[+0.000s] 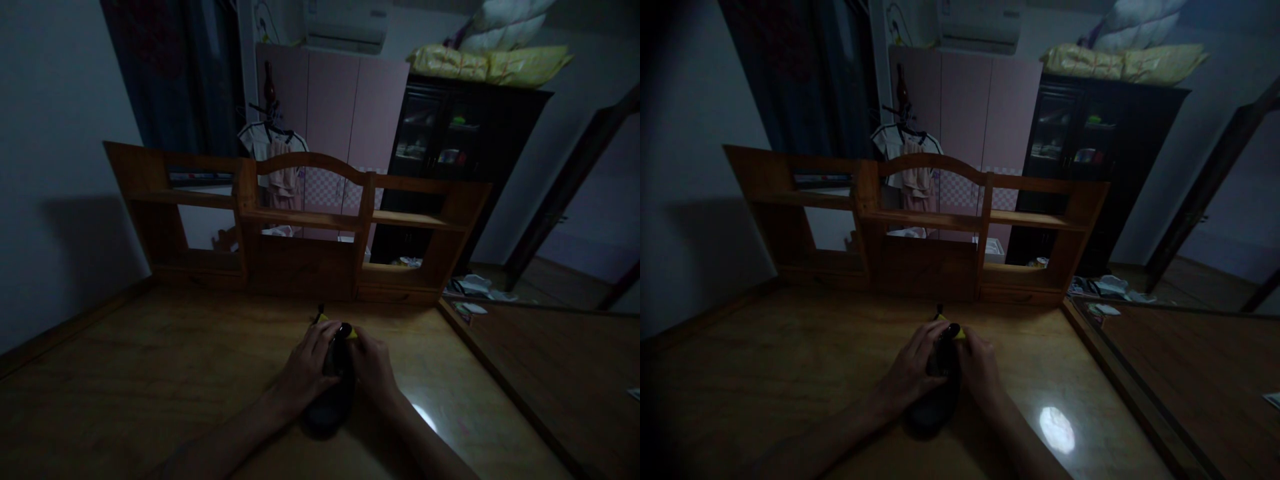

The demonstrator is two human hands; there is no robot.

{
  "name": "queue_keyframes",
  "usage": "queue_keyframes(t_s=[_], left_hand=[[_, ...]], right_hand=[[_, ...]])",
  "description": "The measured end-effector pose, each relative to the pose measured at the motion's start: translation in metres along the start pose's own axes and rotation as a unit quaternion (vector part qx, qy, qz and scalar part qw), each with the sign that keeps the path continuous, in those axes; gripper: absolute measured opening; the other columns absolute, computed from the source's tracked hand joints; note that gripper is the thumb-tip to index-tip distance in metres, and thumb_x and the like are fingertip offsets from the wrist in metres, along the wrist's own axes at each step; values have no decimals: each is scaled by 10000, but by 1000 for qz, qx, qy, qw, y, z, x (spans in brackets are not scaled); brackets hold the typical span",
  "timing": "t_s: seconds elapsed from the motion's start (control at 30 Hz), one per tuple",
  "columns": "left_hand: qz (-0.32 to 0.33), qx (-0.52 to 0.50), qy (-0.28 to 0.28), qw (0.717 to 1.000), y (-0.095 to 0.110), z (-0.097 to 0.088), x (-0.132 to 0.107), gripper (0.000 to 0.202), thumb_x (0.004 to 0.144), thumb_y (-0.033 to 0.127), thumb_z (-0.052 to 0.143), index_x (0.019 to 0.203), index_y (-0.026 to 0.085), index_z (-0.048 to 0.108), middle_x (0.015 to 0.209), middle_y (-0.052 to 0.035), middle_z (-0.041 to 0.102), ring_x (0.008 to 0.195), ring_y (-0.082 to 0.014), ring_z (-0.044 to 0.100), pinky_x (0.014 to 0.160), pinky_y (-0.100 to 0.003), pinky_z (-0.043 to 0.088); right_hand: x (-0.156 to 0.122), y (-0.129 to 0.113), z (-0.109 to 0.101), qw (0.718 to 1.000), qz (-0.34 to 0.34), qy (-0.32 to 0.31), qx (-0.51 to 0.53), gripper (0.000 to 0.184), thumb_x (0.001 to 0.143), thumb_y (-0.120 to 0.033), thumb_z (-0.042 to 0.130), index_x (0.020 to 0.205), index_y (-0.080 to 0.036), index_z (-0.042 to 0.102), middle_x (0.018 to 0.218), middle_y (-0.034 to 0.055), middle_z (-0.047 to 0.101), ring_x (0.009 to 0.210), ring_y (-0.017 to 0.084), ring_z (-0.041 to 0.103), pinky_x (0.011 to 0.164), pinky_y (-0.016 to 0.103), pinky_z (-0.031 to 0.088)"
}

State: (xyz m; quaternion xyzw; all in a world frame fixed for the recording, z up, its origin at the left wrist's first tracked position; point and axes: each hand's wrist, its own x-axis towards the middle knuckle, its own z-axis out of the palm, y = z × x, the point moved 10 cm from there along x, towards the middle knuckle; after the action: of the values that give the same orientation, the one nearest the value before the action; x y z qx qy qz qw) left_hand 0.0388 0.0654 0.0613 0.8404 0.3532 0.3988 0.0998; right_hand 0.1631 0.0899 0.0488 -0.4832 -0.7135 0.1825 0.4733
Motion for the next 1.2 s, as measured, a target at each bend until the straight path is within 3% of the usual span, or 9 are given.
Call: queue_keyframes(t_s=[0.13,0.27,0.4,0.5,0.57,0.7,0.87,1.03,1.2], left_hand=[[-18,6,15,1000,-4,-4,0,784,752,432,694,1398,252,287,1380,-106,401,1289,-276,384,1052,-449,391],[-27,2,46,999,-9,-7,-1,786,747,481,681,1391,239,300,1377,-106,399,1286,-269,385,1078,-438,361],[-22,-3,61,998,-9,-9,-3,762,785,527,615,1403,229,282,1386,-119,381,1289,-274,375,1085,-437,338],[-9,17,53,998,-4,-9,-3,764,794,538,597,1409,223,272,1383,-126,383,1282,-276,375,1092,-432,314],[1,38,37,999,-1,-7,-2,767,796,505,615,1416,222,261,1388,-126,381,1283,-273,371,1095,-426,306],[19,92,-5,996,6,3,-1,763,803,287,656,1432,242,227,1419,-96,358,1318,-271,323,1102,-443,294],[18,113,-58,992,11,15,1,860,740,59,605,1452,261,167,1458,-67,316,1353,-259,271,1115,-451,286],[15,94,-64,993,12,15,4,864,741,38,565,1460,258,138,1473,-74,290,1369,-257,243,1110,-456,298],[12,66,-65,996,11,15,3,829,793,135,590,1465,244,116,1478,-98,281,1368,-273,247,1082,-454,328]], right_hand=[[0,-9,0,1000,-6,-7,13,166,877,-230,475,968,-185,606,697,-8,639,555,128,557,514,200,388],[3,-5,3,997,34,-14,70,219,880,-254,483,1041,-173,608,822,18,667,701,164,609,607,223,455],[7,-2,19,977,43,-80,195,297,847,-241,520,1134,-183,575,1021,40,660,927,202,618,804,289,499],[6,-3,30,950,46,-141,274,402,811,-199,554,1212,-191,524,1110,51,638,1011,206,602,873,319,494],[5,-3,29,946,36,-144,287,423,809,-178,548,1231,-192,512,1152,57,624,1057,206,586,909,335,481],[5,-6,18,971,-18,-100,215,442,797,-137,525,1236,-193,524,1181,65,619,1078,207,576,953,354,456],[4,-6,9,989,-53,-63,126,458,794,-93,479,1234,-208,535,1097,58,661,929,188,627,831,299,502],[3,-6,7,995,-41,-57,65,407,826,-75,415,1170,-224,572,1037,47,672,869,169,635,753,246,490],[3,4,2,999,-9,-23,26,381,804,-98,449,1135,-217,595,887,21,691,715,144,629,632,204,467]])
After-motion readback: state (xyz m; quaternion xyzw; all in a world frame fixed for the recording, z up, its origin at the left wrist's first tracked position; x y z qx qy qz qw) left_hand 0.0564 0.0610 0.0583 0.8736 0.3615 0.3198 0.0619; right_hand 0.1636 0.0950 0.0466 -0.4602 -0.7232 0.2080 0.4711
